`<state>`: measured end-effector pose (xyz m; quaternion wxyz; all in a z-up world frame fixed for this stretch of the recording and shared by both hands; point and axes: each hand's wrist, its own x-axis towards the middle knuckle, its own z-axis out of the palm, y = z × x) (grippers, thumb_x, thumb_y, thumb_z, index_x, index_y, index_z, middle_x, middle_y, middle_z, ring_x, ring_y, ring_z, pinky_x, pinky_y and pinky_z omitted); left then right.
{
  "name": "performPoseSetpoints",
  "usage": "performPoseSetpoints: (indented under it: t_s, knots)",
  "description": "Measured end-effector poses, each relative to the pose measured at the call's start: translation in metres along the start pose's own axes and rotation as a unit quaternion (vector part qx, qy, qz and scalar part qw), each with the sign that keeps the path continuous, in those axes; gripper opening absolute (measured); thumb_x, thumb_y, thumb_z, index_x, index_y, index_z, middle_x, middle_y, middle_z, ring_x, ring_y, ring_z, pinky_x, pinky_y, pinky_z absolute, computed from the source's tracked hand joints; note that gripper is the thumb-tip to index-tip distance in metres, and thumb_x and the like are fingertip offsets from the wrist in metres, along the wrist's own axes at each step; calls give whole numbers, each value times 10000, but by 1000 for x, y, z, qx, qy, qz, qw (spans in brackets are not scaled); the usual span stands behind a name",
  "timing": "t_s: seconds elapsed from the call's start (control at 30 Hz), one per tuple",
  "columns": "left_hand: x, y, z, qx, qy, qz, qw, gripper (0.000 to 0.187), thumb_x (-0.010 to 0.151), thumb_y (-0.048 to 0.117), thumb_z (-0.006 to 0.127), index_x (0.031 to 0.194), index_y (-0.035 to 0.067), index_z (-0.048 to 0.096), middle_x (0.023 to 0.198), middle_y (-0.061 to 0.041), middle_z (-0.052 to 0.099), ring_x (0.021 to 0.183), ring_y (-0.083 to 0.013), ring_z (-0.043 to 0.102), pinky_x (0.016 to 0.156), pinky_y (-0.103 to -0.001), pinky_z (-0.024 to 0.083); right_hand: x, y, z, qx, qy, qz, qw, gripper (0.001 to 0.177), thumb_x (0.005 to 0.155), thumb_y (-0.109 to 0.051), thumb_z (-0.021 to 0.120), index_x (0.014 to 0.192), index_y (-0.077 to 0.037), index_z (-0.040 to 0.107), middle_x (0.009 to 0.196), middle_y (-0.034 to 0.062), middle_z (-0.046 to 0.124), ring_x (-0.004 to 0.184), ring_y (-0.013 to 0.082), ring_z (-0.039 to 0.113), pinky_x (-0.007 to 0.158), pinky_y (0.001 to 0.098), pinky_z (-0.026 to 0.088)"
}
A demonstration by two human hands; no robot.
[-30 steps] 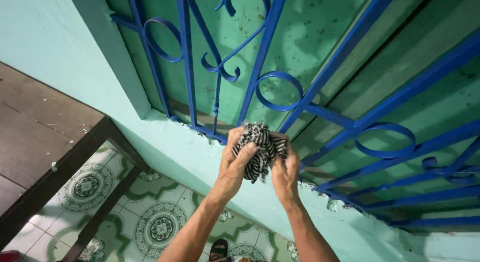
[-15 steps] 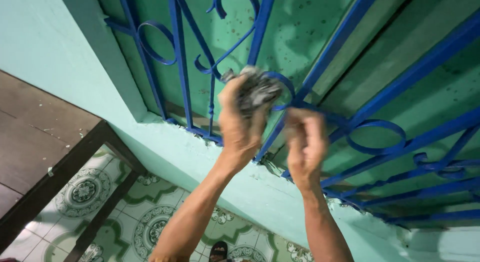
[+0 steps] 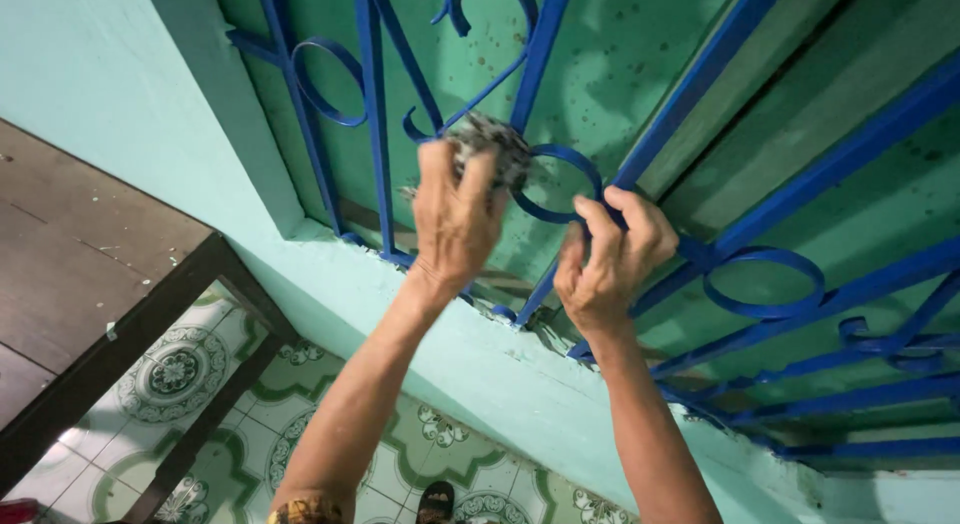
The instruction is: The person wipes a blue metal window grille with a patterned cloth, moving methodically across the bars and decorative elements. The person holds the grille with one hand while cleaning with the other, focusing on the lower section of the grille.
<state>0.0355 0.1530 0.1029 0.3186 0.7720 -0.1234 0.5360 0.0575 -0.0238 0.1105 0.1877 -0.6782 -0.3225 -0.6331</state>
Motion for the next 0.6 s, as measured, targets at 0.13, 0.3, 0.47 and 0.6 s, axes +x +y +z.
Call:
performPoseSetpoints:
  t_s: [0.13,0.3,0.47,0.6]
  knots:
    - [-18,-3,4,108,28,20,994,302,867,136,749,1125,93,598,1013,-162,476,931,-393,584,669,-435,538,-2,1,3,-54,-10,-20,998,224,1038,-277,544,1126,-177,724,1186,46,602,1101,268,536,977,413,414]
    - [-82,-22,24,122,-47,23,991,284,811,165,745,1071,126,636,970,-136,498,882,-342,603,620,-401,551,7,0,-7,56,-33,31,997,243,1015,-231,450,1148,-115,617,1247,87,525,1100,281,462,976,405,391]
    - [-4,5,3,65,63,-11,996,355,868,184,739,1202,132,629,1063,-137,492,967,-383,614,706,-416,573,35,0,-6,-14,-49,9,999,262,1036,-252,565,1202,-50,583,1293,175,519,1184,376,505,992,495,396]
    - [13,5,15,50,96,4,994,335,888,249,751,1204,196,650,1126,-110,487,959,-352,644,716,-430,589,29,16,14,-90,12,-21,996,281,968,-280,677,1164,-81,707,1286,140,544,1167,326,539,948,420,452]
